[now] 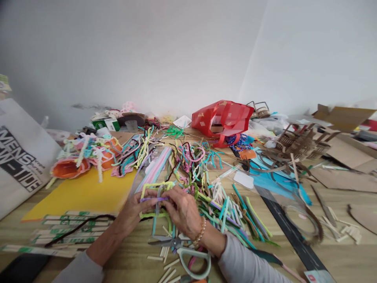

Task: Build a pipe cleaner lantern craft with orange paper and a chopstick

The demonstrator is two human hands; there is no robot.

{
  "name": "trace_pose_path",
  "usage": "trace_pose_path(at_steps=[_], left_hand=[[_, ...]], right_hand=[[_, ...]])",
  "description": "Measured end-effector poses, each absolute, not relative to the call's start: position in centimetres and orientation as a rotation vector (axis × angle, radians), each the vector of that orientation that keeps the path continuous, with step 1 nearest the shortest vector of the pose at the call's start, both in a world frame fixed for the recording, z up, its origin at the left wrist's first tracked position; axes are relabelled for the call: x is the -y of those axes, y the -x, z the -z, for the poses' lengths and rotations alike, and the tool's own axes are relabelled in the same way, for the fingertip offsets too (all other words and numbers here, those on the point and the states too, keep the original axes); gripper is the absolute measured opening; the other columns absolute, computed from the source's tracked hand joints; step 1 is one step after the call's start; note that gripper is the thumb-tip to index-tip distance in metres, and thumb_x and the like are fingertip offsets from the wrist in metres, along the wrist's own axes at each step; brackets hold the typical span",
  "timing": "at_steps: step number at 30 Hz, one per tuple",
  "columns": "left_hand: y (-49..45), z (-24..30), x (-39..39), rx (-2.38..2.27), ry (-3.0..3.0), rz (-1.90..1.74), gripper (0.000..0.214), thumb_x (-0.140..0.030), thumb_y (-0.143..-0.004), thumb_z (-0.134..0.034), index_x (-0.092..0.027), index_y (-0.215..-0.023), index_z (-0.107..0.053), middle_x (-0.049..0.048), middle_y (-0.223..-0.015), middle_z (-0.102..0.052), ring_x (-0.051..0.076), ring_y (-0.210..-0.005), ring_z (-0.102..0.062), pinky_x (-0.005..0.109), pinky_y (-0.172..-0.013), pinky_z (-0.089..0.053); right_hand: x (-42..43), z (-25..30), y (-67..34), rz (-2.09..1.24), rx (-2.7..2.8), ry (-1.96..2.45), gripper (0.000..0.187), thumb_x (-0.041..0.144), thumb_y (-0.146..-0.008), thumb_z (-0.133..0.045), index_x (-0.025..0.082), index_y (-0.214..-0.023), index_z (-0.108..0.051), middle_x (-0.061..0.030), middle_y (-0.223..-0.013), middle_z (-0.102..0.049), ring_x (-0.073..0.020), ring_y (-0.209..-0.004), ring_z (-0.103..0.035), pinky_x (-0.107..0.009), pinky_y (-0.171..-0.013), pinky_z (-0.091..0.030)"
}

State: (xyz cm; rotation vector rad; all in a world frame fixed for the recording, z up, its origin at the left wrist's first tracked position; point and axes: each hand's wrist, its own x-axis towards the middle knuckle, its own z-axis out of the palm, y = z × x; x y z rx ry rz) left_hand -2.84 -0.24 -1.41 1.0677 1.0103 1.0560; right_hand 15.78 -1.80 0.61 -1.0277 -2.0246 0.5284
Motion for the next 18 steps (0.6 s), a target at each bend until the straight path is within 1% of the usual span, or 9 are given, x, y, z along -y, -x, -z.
trace_pose_path(at_steps=[2,6,10,14,18], left_hand=[[2.80,1.44,0.23,-1.003,-1.074,-1.045,0.026,-0.028,-0.063,-0.080,-0.015,-0.084,-0.071,0.0025,-0.073,-0.070,0.016,-0.068,-0.061,0.027,-0.069,-0.047],[2.84,1.65,0.18,-0.997,-1.079,-1.049,0.021,-0.028,-0.064,-0.079,-0.015,-0.079,-0.070,0.0030,-0.072,-0.071,0.017,-0.068,-0.061,0.028,-0.071,-0.047],[2.89,1.89,0.16,-1.011,-1.056,-1.070,0.021,-0.027,-0.062,-0.080,-0.015,-0.075,-0.069,0.0015,-0.068,-0.070,0.015,-0.065,-0.060,0.025,-0.066,-0.046],[2.74,1.73,0.24,-1.033,-1.010,-1.100,0.021,-0.025,-0.058,-0.083,-0.015,-0.070,-0.068,-0.0013,-0.061,-0.065,0.011,-0.057,-0.056,0.021,-0.058,-0.044],[2.69,1.24,0.14,-0.985,-0.842,-1.133,0.028,-0.026,-0.055,-0.085,-0.014,-0.072,-0.067,-0.0007,-0.061,-0.066,0.011,-0.055,-0.058,0.021,-0.056,-0.047]], right_hand=[[1.76,-0.58,-15.86,-0.518,2.031,1.033,0.010,0.018,-0.090,-0.053,0.018,-0.090,-0.063,-0.0008,-0.074,-0.054,-0.0139,-0.067,-0.051,-0.025,-0.064,-0.039],[1.70,-0.59,-15.95,-0.504,2.022,1.027,0.009,0.015,-0.088,-0.054,0.018,-0.087,-0.062,-0.0003,-0.074,-0.054,-0.0133,-0.065,-0.050,-0.024,-0.062,-0.038],[1.67,-0.60,-15.93,-0.511,2.015,1.028,0.009,0.013,-0.087,-0.055,0.018,-0.086,-0.062,0.0000,-0.073,-0.054,-0.0132,-0.065,-0.050,-0.024,-0.062,-0.038],[1.62,-0.67,-15.90,-0.539,2.003,1.022,0.008,0.015,-0.087,-0.056,0.018,-0.086,-0.063,0.0003,-0.072,-0.053,-0.0131,-0.065,-0.050,-0.024,-0.063,-0.037],[1.50,-0.60,-15.91,-0.586,1.926,1.024,0.011,0.017,-0.087,-0.055,0.018,-0.095,-0.063,0.0020,-0.069,-0.050,-0.0121,-0.061,-0.047,-0.024,-0.059,-0.036]])
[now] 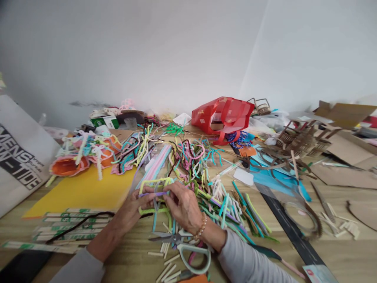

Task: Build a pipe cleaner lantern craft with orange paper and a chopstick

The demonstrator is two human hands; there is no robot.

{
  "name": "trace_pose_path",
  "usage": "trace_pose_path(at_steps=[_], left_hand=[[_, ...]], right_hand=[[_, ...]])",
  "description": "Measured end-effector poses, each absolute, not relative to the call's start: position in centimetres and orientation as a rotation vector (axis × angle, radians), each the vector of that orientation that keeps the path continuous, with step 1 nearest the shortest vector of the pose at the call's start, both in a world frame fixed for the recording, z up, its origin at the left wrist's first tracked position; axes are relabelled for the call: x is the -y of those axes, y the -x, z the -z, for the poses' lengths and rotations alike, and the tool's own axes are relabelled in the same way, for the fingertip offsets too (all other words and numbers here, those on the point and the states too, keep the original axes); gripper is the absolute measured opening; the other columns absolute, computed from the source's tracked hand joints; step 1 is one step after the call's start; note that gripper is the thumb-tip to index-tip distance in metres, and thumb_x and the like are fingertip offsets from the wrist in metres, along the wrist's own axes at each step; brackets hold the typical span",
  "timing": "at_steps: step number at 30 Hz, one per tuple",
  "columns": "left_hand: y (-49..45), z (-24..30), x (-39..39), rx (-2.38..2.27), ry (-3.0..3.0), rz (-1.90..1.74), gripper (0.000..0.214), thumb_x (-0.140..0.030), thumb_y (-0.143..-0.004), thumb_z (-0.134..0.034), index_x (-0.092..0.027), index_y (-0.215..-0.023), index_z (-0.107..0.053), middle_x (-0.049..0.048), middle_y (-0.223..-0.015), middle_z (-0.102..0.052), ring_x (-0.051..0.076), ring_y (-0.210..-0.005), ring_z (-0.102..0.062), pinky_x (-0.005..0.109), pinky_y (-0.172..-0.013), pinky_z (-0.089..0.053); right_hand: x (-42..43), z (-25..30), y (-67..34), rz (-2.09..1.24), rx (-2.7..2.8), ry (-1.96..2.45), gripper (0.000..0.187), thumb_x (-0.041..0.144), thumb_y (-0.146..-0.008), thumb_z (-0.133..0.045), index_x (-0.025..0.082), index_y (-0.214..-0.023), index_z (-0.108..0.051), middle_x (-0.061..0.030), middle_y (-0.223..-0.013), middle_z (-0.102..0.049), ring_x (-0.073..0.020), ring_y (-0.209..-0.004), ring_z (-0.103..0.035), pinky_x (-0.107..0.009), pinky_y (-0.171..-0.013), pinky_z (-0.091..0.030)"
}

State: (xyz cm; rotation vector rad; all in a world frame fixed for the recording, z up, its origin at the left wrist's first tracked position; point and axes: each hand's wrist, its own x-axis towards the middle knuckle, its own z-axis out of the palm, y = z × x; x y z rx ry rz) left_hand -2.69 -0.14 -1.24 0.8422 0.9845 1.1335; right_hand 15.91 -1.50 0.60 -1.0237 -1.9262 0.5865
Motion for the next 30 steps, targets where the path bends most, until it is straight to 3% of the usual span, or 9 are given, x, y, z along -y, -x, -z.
trace_pose_path(at_steps=[3,7,13,21,27,30], left_hand=[[3.0,0.9,-0.2,-0.900,-0.692,-1.176,0.031,-0.023,-0.053,-0.087,-0.014,-0.073,-0.066,-0.0002,-0.065,-0.069,0.012,-0.059,-0.062,0.022,-0.060,-0.051],[3.4,0.7,-0.7,-0.813,-0.560,-1.280,0.031,-0.016,-0.051,-0.088,-0.014,-0.074,-0.067,-0.0019,-0.063,-0.070,0.011,-0.057,-0.063,0.020,-0.058,-0.053],[3.8,0.8,-1.0,-0.728,-0.591,-1.266,0.034,-0.018,-0.063,-0.082,-0.012,-0.094,-0.070,0.0051,-0.091,-0.075,0.017,-0.077,-0.069,0.027,-0.071,-0.057],[3.8,1.0,-1.0,-0.749,-0.599,-1.293,0.030,-0.019,-0.061,-0.083,-0.013,-0.088,-0.070,0.0033,-0.085,-0.075,0.015,-0.073,-0.067,0.026,-0.068,-0.056],[3.4,0.7,-0.6,-0.836,-0.645,-1.282,0.028,-0.020,-0.054,-0.086,-0.013,-0.076,-0.069,0.0006,-0.069,-0.071,0.013,-0.062,-0.065,0.024,-0.064,-0.054],[3.3,1.0,-0.3,-0.944,-0.788,-1.242,0.027,-0.025,-0.056,-0.085,-0.014,-0.075,-0.069,0.0015,-0.067,-0.071,0.014,-0.059,-0.063,0.025,-0.062,-0.052]], right_hand=[[1.4,-0.4,-15.9,-0.657,1.830,1.042,0.013,0.019,-0.087,-0.054,0.017,-0.099,-0.058,0.0043,-0.065,-0.046,-0.0111,-0.057,-0.043,-0.022,-0.055,-0.034],[1.3,-0.4,-15.9,-0.747,1.771,1.041,0.005,0.020,-0.088,-0.050,0.017,-0.087,-0.054,0.0049,-0.063,-0.044,-0.0099,-0.055,-0.041,-0.021,-0.053,-0.033],[1.4,-0.6,-15.9,-0.737,1.784,1.039,0.008,0.019,-0.086,-0.052,0.017,-0.079,-0.054,0.0043,-0.064,-0.046,-0.0092,-0.056,-0.041,-0.021,-0.053,-0.033],[1.2,-0.2,-16.0,-0.767,1.772,1.049,0.007,0.019,-0.086,-0.052,0.018,-0.079,-0.054,0.0051,-0.062,-0.044,-0.0090,-0.055,-0.040,-0.020,-0.052,-0.032],[1.2,-0.4,-16.1,-0.733,1.790,1.053,0.009,0.017,-0.086,-0.052,0.017,-0.078,-0.055,0.0043,-0.062,-0.046,-0.0095,-0.055,-0.041,-0.021,-0.052,-0.032],[1.4,-0.6,-16.1,-0.641,1.829,1.027,0.008,0.018,-0.088,-0.052,0.017,-0.085,-0.060,0.0018,-0.068,-0.050,-0.0110,-0.059,-0.045,-0.022,-0.056,-0.036]])
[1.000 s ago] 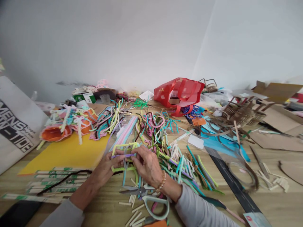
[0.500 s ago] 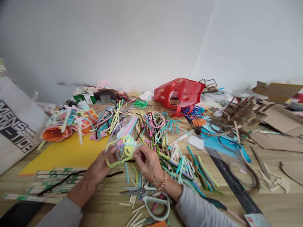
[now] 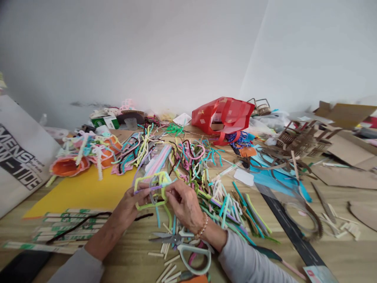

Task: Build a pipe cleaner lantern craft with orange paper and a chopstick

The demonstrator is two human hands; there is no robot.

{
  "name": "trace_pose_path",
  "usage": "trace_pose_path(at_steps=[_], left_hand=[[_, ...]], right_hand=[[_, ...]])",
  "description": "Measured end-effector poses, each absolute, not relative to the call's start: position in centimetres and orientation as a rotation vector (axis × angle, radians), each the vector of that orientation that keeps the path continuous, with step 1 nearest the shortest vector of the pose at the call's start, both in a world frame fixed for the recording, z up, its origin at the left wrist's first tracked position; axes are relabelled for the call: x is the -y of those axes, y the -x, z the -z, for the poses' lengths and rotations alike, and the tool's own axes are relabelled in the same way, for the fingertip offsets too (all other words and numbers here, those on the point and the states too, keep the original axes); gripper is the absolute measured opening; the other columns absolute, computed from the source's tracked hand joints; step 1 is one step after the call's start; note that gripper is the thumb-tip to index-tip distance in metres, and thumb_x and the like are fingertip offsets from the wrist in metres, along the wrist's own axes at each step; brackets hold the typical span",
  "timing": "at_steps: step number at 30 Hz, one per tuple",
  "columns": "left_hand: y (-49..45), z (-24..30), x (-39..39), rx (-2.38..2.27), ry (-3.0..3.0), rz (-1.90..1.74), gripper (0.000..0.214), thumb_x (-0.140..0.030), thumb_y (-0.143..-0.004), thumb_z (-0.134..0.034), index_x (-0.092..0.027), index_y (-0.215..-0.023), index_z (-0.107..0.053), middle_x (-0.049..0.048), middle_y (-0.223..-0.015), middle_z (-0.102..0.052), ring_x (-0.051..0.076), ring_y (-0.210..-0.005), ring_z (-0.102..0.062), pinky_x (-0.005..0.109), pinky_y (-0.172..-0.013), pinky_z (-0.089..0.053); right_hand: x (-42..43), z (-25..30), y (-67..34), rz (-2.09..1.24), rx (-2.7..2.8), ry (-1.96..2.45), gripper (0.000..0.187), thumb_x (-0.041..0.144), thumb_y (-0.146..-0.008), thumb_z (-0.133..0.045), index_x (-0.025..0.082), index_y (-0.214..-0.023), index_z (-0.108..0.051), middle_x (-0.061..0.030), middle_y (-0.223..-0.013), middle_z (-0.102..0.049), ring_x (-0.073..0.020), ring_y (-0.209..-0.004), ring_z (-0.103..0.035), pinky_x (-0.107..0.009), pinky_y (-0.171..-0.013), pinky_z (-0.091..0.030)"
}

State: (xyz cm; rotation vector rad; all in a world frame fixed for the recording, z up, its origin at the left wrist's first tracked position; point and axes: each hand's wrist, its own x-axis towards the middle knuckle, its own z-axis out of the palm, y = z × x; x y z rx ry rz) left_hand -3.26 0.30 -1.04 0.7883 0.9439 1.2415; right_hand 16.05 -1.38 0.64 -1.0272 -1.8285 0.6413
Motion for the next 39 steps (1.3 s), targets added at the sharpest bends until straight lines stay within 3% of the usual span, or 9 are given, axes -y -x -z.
trace_pose_path(at_steps=[5,13,25,31,39], left_hand=[[2.9,1.0,0.3,-1.103,-1.103,-1.199,0.020,-0.028,-0.061,-0.081,-0.015,-0.074,-0.072,0.0021,-0.064,-0.069,0.016,-0.060,-0.062,0.025,-0.062,-0.049],[2.2,-0.8,1.0,-1.157,-1.371,-1.160,0.008,-0.024,-0.063,-0.077,-0.018,-0.065,-0.073,0.0009,-0.055,-0.065,0.016,-0.056,-0.057,0.024,-0.056,-0.044],[2.3,-0.7,0.9,-1.177,-1.523,-1.111,0.008,-0.025,-0.064,-0.075,-0.018,-0.062,-0.072,-0.0005,-0.052,-0.063,0.015,-0.052,-0.053,0.023,-0.055,-0.041],[2.4,-1.1,1.0,-1.078,-1.442,-1.026,0.011,-0.028,-0.066,-0.074,-0.017,-0.061,-0.073,0.0018,-0.054,-0.066,0.015,-0.053,-0.055,0.023,-0.055,-0.041],[2.7,-0.9,0.8,-0.976,-1.329,-0.991,0.011,-0.025,-0.065,-0.076,-0.017,-0.060,-0.072,0.0023,-0.054,-0.067,0.016,-0.055,-0.059,0.025,-0.060,-0.045]], right_hand=[[1.8,-1.1,-16.1,-0.514,1.935,0.990,0.018,0.022,-0.091,-0.052,0.019,-0.103,-0.066,-0.0026,-0.078,-0.055,-0.0144,-0.070,-0.052,-0.025,-0.064,-0.040],[1.3,-1.0,-16.5,-0.576,2.016,1.037,0.014,0.024,-0.090,-0.057,0.019,-0.079,-0.062,-0.0002,-0.072,-0.053,-0.0130,-0.063,-0.049,-0.024,-0.059,-0.038],[1.1,-0.9,-16.7,-0.540,2.118,1.069,0.018,0.030,-0.089,-0.060,0.017,-0.077,-0.058,0.0019,-0.068,-0.052,-0.0109,-0.059,-0.046,-0.022,-0.056,-0.033],[1.3,-1.0,-17.0,-0.385,2.241,1.051,0.015,0.028,-0.092,-0.055,0.019,-0.080,-0.057,-0.0004,-0.078,-0.058,-0.0131,-0.070,-0.052,-0.023,-0.063,-0.036],[1.2,-0.7,-16.9,-0.326,2.274,1.043,0.019,0.033,-0.094,-0.051,0.020,-0.082,-0.058,-0.0009,-0.079,-0.058,-0.0129,-0.070,-0.054,-0.023,-0.063,-0.035]])
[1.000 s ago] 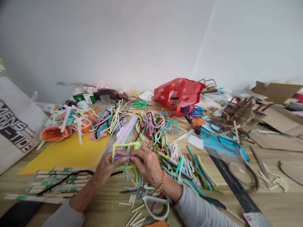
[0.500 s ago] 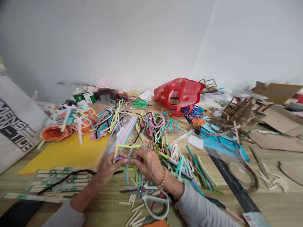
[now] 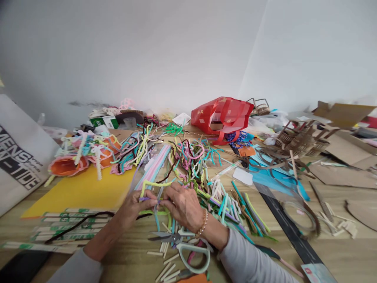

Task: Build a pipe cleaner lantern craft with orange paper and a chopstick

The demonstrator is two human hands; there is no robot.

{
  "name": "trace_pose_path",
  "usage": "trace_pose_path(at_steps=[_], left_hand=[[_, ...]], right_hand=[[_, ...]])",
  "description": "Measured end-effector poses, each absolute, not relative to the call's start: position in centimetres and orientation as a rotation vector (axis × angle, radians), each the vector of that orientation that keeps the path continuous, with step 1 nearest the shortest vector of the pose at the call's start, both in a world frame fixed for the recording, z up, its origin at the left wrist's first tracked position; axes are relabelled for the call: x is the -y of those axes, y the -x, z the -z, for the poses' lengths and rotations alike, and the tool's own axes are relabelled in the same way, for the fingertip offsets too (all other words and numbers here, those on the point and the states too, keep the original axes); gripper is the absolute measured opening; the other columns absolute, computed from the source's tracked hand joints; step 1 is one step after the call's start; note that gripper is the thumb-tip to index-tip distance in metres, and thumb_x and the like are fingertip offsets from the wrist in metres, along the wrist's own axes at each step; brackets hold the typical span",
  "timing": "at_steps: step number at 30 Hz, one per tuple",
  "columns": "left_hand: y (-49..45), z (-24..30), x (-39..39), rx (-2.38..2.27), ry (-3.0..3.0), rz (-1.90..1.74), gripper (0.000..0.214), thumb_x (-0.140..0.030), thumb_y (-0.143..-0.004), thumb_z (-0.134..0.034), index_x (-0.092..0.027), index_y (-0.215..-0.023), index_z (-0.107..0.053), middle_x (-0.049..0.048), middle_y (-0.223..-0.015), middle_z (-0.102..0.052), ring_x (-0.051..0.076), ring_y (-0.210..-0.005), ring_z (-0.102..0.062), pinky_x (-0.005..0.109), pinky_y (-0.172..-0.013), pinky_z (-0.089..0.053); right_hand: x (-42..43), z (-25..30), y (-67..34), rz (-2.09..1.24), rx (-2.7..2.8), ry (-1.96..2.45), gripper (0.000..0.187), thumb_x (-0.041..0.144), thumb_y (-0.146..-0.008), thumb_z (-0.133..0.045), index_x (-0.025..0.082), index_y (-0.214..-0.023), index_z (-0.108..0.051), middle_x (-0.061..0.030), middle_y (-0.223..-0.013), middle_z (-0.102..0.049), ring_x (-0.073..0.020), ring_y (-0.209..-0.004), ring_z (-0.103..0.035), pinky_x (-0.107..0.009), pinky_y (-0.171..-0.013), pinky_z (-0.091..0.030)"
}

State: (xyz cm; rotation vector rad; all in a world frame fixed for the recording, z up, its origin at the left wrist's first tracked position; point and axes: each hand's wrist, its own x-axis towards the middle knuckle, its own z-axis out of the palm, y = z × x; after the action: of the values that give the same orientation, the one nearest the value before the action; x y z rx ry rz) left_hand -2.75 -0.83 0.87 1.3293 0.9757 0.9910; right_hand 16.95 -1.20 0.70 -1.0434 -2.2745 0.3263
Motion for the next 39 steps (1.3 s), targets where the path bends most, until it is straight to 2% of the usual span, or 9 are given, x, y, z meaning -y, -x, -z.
trace_pose_path(at_steps=[5,8,14,19,26,32,39], left_hand=[[2.6,-0.3,0.6,-1.037,-1.221,-1.094,0.013,-0.026,-0.063,-0.079,-0.016,-0.063,-0.072,0.0015,-0.051,-0.066,0.014,-0.050,-0.058,0.024,-0.057,-0.046],[3.0,0.0,0.1,-1.084,-1.125,-1.234,0.015,-0.027,-0.061,-0.081,-0.015,-0.066,-0.072,0.0004,-0.050,-0.065,0.014,-0.049,-0.057,0.024,-0.055,-0.047],[4.1,0.1,-1.1,-1.069,-0.797,-1.454,0.025,-0.025,-0.054,-0.086,-0.013,-0.070,-0.072,-0.0006,-0.058,-0.068,0.010,-0.051,-0.058,0.019,-0.054,-0.047],[4.3,0.3,-1.5,-0.932,-0.636,-1.453,0.030,-0.022,-0.051,-0.088,-0.012,-0.075,-0.072,0.0007,-0.066,-0.072,0.008,-0.053,-0.059,0.017,-0.054,-0.048],[4.0,0.1,-1.2,-0.884,-0.647,-1.431,0.032,-0.021,-0.052,-0.088,-0.012,-0.078,-0.072,0.0019,-0.069,-0.073,0.008,-0.055,-0.061,0.018,-0.057,-0.050],[3.7,-0.4,-0.9,-0.907,-0.700,-1.435,0.034,-0.024,-0.052,-0.087,-0.011,-0.080,-0.072,0.0024,-0.068,-0.072,0.010,-0.057,-0.062,0.019,-0.059,-0.051],[2.8,0.2,-0.2,-0.995,-0.771,-1.403,0.030,-0.028,-0.054,-0.086,-0.013,-0.076,-0.071,0.0000,-0.065,-0.069,0.011,-0.058,-0.060,0.021,-0.059,-0.051]], right_hand=[[1.2,-0.8,-16.8,-0.352,2.129,1.062,0.019,0.035,-0.093,-0.053,0.019,-0.083,-0.057,0.0001,-0.072,-0.056,-0.0123,-0.062,-0.050,-0.023,-0.059,-0.034],[1.2,-1.3,-16.9,-0.412,2.031,1.100,0.015,0.030,-0.092,-0.054,0.019,-0.082,-0.056,0.0013,-0.067,-0.055,-0.0117,-0.057,-0.049,-0.023,-0.057,-0.034],[1.2,-0.8,-16.7,-0.300,2.224,1.240,0.010,0.020,-0.089,-0.054,0.019,-0.079,-0.056,-0.0015,-0.075,-0.064,-0.0148,-0.066,-0.058,-0.025,-0.061,-0.036],[2.2,1.0,-15.9,-0.142,2.546,1.289,0.008,0.027,-0.088,-0.056,0.020,-0.084,-0.057,-0.0045,-0.087,-0.067,-0.0191,-0.075,-0.063,-0.027,-0.059,-0.034],[2.8,2.3,-15.6,-0.071,2.577,1.359,0.003,0.018,-0.086,-0.052,0.018,-0.087,-0.055,-0.0066,-0.086,-0.067,-0.0191,-0.076,-0.063,-0.028,-0.063,-0.035],[1.9,-0.2,-16.8,-0.313,2.424,1.202,0.004,0.018,-0.088,-0.048,0.021,-0.087,-0.051,-0.0003,-0.075,-0.065,-0.0145,-0.067,-0.061,-0.024,-0.060,-0.035],[2.7,-2.5,-16.6,-0.180,2.274,1.199,0.007,0.018,-0.090,-0.047,0.020,-0.084,-0.051,0.0003,-0.072,-0.062,-0.0128,-0.061,-0.057,-0.023,-0.058,-0.033]])
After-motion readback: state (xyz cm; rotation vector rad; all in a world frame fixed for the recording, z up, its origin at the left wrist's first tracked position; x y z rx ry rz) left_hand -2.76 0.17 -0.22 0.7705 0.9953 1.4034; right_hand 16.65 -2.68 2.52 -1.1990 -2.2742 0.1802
